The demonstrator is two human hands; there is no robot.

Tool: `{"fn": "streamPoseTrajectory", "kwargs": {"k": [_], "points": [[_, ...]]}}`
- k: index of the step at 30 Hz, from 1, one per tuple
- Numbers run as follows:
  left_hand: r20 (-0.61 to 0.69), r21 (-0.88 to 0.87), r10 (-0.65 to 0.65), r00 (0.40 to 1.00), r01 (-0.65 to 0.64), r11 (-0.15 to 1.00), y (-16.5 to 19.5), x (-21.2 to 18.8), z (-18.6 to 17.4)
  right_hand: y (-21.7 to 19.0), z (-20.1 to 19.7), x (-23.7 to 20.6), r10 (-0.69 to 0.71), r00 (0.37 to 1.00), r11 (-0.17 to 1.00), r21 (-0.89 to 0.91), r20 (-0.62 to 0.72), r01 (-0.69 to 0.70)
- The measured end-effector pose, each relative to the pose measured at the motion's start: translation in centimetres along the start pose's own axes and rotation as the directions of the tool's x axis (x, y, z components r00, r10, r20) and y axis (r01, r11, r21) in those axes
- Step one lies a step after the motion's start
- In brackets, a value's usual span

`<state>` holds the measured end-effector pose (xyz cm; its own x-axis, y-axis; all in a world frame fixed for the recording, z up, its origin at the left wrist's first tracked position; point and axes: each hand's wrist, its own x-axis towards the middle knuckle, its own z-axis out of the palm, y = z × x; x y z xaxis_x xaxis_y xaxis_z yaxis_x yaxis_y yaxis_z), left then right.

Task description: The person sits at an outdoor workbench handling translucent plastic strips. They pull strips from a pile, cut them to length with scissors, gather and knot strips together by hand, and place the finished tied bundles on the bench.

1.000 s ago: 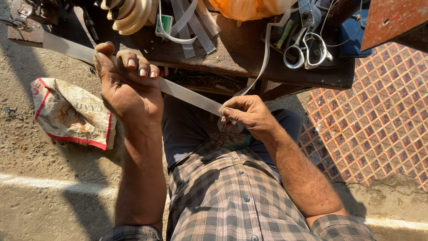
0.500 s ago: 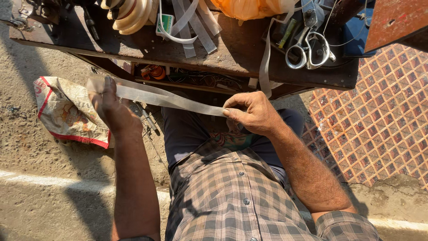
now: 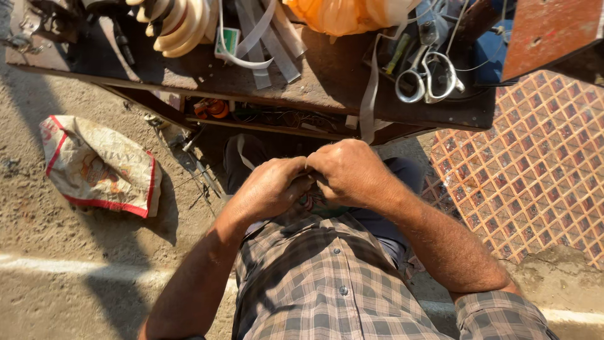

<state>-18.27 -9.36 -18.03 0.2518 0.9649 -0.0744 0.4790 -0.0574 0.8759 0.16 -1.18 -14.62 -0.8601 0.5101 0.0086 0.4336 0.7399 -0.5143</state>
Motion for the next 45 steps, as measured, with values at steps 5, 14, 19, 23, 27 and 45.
{"fn": "streamPoseTrajectory", "kwargs": {"k": [5,14,19,23,27,45], "points": [[0.04,-0.141,-0.108,0.993,0.112,0.984,-0.2,0.1,1.2,0.0,-0.4,-0.3,0.023,0.999,0.99,-0.142,0.04,-0.017],[-0.008,-0.684,-0.271,0.963,0.192,0.704,-3.1,0.3,2.1,8.9,-5.7,-2.5,0.083,0.764,0.758,-0.458,-0.639,-0.465],[0.039,-0.777,-0.319,0.947,0.229,0.586,-3.3,1.1,2.1,12.6,-5.8,-4.3,0.308,0.777,0.675,-0.449,-0.549,-0.585],[0.037,-0.751,-0.299,0.954,0.224,0.621,-2.8,1.4,1.6,11.8,-5.0,-5.8,0.377,0.683,0.779,-0.184,-0.626,-0.599],[0.017,-0.67,-0.257,0.966,0.202,0.714,-2.0,1.2,0.8,10.8,-5.2,-8.4,0.78,0.475,0.613,0.348,-0.407,-0.709],[0.043,-0.715,-0.214,0.976,0.18,0.675,-1.8,2.3,-0.6,7.6,9.1,-21.9,0.372,0.881,0.448,0.775,0.29,-0.445]]}}
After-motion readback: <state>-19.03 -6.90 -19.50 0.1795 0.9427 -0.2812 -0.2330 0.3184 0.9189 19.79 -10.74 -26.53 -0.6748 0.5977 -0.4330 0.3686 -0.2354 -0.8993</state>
